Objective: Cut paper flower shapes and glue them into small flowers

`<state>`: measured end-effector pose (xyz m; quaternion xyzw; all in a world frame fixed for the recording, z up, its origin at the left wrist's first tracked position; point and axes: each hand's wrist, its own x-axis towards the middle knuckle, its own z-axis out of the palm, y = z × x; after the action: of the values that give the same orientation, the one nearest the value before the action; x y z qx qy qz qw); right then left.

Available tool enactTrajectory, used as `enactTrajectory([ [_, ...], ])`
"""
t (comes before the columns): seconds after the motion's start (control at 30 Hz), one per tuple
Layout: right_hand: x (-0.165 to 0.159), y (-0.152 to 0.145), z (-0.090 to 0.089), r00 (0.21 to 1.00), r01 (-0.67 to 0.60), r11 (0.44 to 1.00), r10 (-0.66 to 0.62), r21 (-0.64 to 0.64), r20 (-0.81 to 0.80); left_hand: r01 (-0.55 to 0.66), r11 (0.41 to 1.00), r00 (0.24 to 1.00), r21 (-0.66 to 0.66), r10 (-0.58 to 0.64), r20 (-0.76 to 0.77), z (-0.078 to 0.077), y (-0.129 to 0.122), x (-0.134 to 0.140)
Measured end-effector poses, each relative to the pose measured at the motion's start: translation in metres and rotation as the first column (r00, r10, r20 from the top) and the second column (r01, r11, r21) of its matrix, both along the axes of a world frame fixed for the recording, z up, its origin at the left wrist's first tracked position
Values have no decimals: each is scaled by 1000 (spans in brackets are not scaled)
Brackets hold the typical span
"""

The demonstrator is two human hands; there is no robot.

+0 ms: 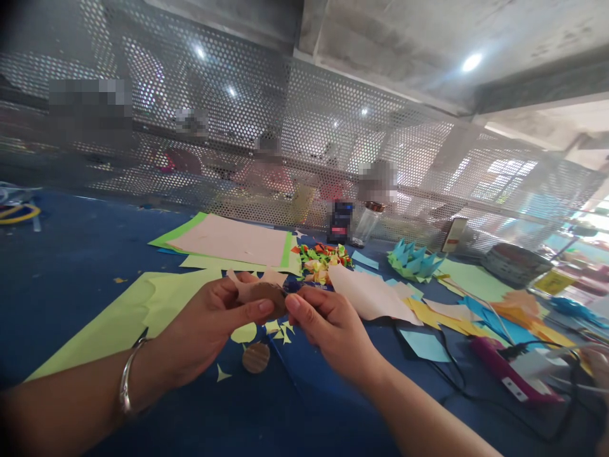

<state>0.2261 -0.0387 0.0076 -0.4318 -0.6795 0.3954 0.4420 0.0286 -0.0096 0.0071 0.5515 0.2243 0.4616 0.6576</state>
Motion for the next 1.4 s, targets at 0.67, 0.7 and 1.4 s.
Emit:
enactTrajectory([
  [0.67,3,1,-2,998,11,999,-14,42,68,-19,1000,1000,22,19,22,2,-1,0],
  [0.7,3,1,-2,997,11,999,-14,44,72,-18,1000,1000,23,17,21,3,-2,0],
  [1.4,8,4,-3,991,41,998,-46,46,128,17,997,997,80,-11,-72,1,1,-3],
])
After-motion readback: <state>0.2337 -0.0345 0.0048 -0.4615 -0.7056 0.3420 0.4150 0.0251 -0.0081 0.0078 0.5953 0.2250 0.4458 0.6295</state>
